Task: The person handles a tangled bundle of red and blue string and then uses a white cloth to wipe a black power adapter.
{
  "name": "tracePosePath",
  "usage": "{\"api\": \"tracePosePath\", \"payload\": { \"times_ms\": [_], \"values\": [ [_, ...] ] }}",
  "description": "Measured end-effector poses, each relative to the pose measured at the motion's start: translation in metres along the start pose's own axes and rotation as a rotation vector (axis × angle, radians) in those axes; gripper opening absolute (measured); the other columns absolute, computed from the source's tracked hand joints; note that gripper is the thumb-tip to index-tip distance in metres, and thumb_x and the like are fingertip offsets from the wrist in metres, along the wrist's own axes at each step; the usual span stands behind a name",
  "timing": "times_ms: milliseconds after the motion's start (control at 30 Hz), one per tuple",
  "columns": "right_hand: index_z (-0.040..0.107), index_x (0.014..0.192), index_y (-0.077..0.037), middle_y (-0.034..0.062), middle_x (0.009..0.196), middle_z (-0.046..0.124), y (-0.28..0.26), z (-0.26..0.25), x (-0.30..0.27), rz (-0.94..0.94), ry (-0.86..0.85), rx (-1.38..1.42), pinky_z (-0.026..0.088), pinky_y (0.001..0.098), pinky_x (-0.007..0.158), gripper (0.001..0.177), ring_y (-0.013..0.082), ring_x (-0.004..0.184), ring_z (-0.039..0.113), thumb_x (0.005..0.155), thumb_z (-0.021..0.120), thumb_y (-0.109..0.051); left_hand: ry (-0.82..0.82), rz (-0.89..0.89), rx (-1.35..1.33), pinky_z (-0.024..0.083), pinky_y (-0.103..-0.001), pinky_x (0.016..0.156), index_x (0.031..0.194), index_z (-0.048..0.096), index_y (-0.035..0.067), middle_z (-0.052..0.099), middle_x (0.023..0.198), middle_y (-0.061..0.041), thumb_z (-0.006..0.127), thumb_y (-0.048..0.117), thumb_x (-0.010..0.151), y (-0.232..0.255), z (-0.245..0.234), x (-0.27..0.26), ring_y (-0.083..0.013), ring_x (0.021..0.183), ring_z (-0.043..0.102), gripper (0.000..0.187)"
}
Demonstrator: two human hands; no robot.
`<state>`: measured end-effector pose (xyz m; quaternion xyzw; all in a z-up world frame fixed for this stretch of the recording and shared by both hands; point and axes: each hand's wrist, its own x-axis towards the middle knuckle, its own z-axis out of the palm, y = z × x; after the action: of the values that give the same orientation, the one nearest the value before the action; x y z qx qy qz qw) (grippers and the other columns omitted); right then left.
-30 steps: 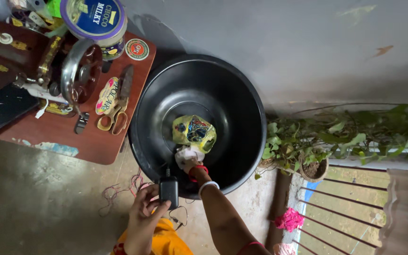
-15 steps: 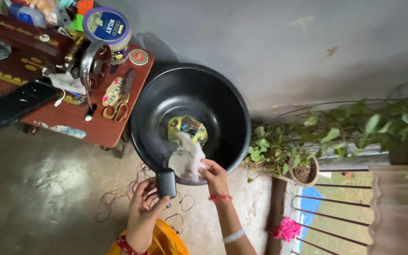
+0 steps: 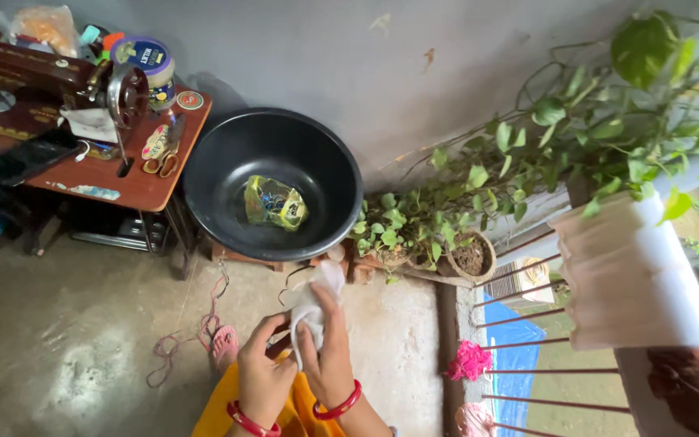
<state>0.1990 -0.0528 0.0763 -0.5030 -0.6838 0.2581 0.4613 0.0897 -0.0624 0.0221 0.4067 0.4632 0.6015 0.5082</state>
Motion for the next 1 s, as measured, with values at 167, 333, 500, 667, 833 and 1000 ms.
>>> {"api": "tracePosePath", "payload": {
  "times_ms": [167, 333, 500, 667, 833, 1000],
  "values": [
    [0.041, 0.149, -0.003, 0.0179, 0.133, 0.057, -0.017, -0.022, -0.019, 0.165, 0.092, 0.133, 0.047, 0.0358, 0.102, 0.053, 0.0272, 0.115, 0.059, 0.101, 0.053, -0.022, -0.086, 0.070, 0.030, 0.064, -0.029, 0.084, 0.123, 0.065, -0.003, 0.071, 0.116, -0.009, 0.070, -0.012, 0.078, 0.035, 0.015, -0.031, -0.0167, 0.102, 0.074, 0.046],
    [0.048, 0.144, -0.002, 0.0149, 0.128, 0.059, 0.018, -0.046, -0.029, 0.204, 0.133, 0.324, 0.045, 0.0334, 0.101, 0.051, 0.0220, 0.114, 0.057, 0.106, 0.043, -0.036, -0.122, 0.105, 0.027, 0.065, -0.030, 0.083, 0.127, 0.064, -0.004, 0.071, 0.115, -0.011, 0.074, -0.009, 0.078, 0.047, 0.020, -0.057, -0.0179, 0.101, 0.074, 0.051],
    [0.062, 0.130, -0.001, 0.0122, 0.110, 0.065, 0.102, -0.057, -0.034, 0.712, 0.115, 1.175, 0.051, 0.0382, 0.085, 0.047, 0.0230, 0.096, 0.062, 0.113, 0.051, -0.044, -0.235, -0.180, -0.504, 0.055, -0.039, 0.101, 0.142, 0.052, -0.007, 0.064, 0.133, -0.018, 0.066, -0.008, 0.087, 0.061, 0.014, -0.070, -0.0235, 0.116, 0.064, 0.057],
    [0.062, 0.127, 0.000, 0.0150, 0.114, 0.069, 0.071, -0.081, -0.057, 0.620, 0.004, 1.266, 0.056, 0.0389, 0.091, 0.048, 0.0259, 0.103, 0.068, 0.107, 0.048, -0.042, -0.317, -0.416, -0.984, 0.049, -0.044, 0.106, 0.151, 0.040, 0.004, 0.059, 0.139, -0.024, 0.046, -0.001, 0.093, 0.071, 0.002, -0.075, -0.0328, 0.121, 0.063, 0.059],
    [0.060, 0.132, -0.014, 0.0134, 0.128, 0.065, -0.003, -0.092, -0.072, 0.595, 0.127, 0.970, 0.054, 0.0401, 0.095, 0.044, 0.0262, 0.113, 0.065, 0.096, 0.048, -0.036, -0.376, -0.552, -1.132, 0.048, -0.045, 0.108, 0.143, 0.045, -0.002, 0.061, 0.127, -0.023, 0.046, 0.010, 0.098, 0.036, 0.002, -0.083, -0.0325, 0.116, 0.064, 0.047],
    [0.065, 0.129, -0.004, 0.0145, 0.117, 0.062, -0.037, -0.101, -0.084, 0.097, -0.234, 0.055, 0.052, 0.0388, 0.097, 0.036, 0.0280, 0.109, 0.064, 0.096, 0.066, -0.018, -0.285, -0.677, -0.761, 0.057, -0.039, 0.087, 0.124, 0.059, 0.001, 0.070, 0.110, -0.010, 0.043, 0.047, 0.099, 0.024, 0.010, -0.088, -0.0204, 0.099, 0.068, 0.055]
  ]
}}
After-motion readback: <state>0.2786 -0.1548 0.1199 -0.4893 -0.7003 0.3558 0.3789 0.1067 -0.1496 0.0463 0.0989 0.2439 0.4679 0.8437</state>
